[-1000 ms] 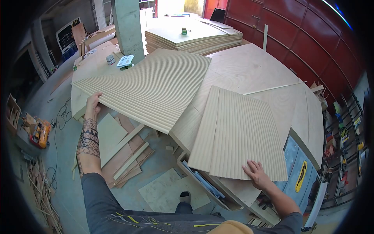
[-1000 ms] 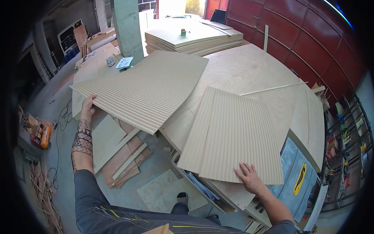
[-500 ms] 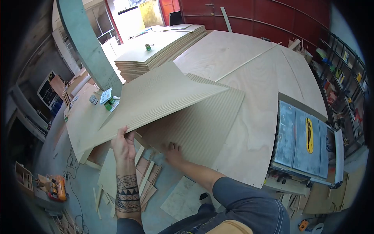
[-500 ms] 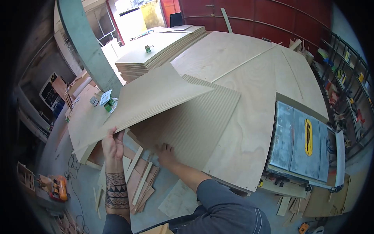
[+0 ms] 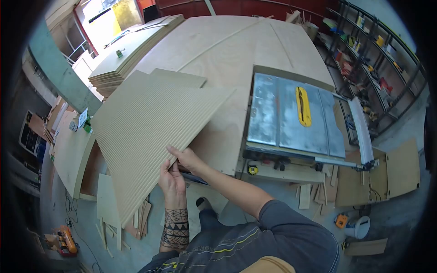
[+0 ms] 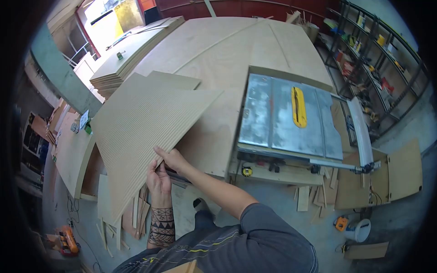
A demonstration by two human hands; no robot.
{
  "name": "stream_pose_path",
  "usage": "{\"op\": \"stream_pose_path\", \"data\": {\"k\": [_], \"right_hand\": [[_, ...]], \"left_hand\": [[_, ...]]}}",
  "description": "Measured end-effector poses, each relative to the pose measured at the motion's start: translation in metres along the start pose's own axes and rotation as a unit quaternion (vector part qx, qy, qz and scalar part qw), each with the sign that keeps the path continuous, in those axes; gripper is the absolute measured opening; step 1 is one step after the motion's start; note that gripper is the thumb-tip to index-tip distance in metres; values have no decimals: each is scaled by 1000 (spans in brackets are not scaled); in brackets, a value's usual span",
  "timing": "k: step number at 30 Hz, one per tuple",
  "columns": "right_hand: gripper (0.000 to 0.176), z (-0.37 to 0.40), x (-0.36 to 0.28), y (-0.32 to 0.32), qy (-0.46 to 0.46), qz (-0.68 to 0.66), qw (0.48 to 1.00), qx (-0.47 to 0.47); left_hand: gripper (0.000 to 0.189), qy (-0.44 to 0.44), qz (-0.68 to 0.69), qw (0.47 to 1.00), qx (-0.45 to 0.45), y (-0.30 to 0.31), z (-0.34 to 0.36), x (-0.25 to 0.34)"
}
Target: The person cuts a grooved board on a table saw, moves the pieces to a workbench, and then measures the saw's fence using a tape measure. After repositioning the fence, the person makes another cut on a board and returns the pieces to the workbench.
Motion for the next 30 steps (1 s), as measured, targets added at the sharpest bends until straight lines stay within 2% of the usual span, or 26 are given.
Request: {"op": "stream_pose_path", "data": {"k": [2,3,4,6,7,8,9,11,12,13,14,15,17,19,21,22,23,25,26,28,29,30], "right_hand": [[67,58,4,30,-58,-158,986,20],[65,105,-10,49,-81,-114,986,91],[55,141,17,81,-101,-55,985,130],[37,220,49,147,-50,19,982,183],[22,252,66,182,-45,23,955,293],[21,278,96,219,-65,34,911,405],[26,301,107,251,-131,15,878,461],[37,314,122,290,-254,-127,819,499],[37,314,140,306,-249,-138,820,496],[41,309,163,324,-201,-229,800,517],[46,297,180,335,-151,-317,771,531],[46,282,192,338,-144,-329,768,531],[49,261,209,353,-63,-366,743,556],[50,237,211,360,-31,-400,712,577],[44,222,225,372,17,-499,647,576],[44,222,229,378,26,-499,635,589],[38,222,233,379,38,-506,629,589],[32,222,233,379,56,-510,622,591],[26,222,224,378,46,-519,609,598],[21,220,213,377,48,-544,580,605],[21,219,215,377,55,-540,580,607],[26,217,221,378,43,-542,586,601]], "left_hand": [[31,10,-25,1000,-5,34,-2,-42],[31,7,-35,999,-13,52,6,-59],[31,-9,-60,997,43,55,15,-73],[31,-5,-41,998,52,72,8,-93],[30,-5,-10,998,63,81,3,-101],[31,12,-19,998,65,83,1,-108],[31,5,-24,997,69,90,-3,-122],[34,69,37,988,132,99,-14,-154],[37,82,48,981,170,93,-10,-170],[40,97,58,972,205,85,-7,-191],[41,159,40,971,172,91,-11,-206],[43,222,19,965,142,103,-14,-217],[44,331,-202,920,49,44,54,-224],[42,337,-392,849,-107,0,100,-197],[38,172,-606,769,-112,-11,109,-141],[36,97,-636,760,-93,-3,99,-107],[36,-2,-666,745,-33,4,92,-75],[49,-158,-715,676,83,88,38,20],[57,-189,-731,633,169,133,17,59],[66,-147,-751,566,306,171,14,79],[66,-145,-751,570,299,182,11,77],[75,-61,-682,681,261,193,8,66]]}}
Point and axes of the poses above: each hand's wrist, its own z-axis away from the middle knuckle, its own y-axis out of the back of the hand, x = y × z, the point moved 2 cm from there along -z, towards the middle knuckle, and after that the axes turned 12 degrees about y, right-handed, at the moved point
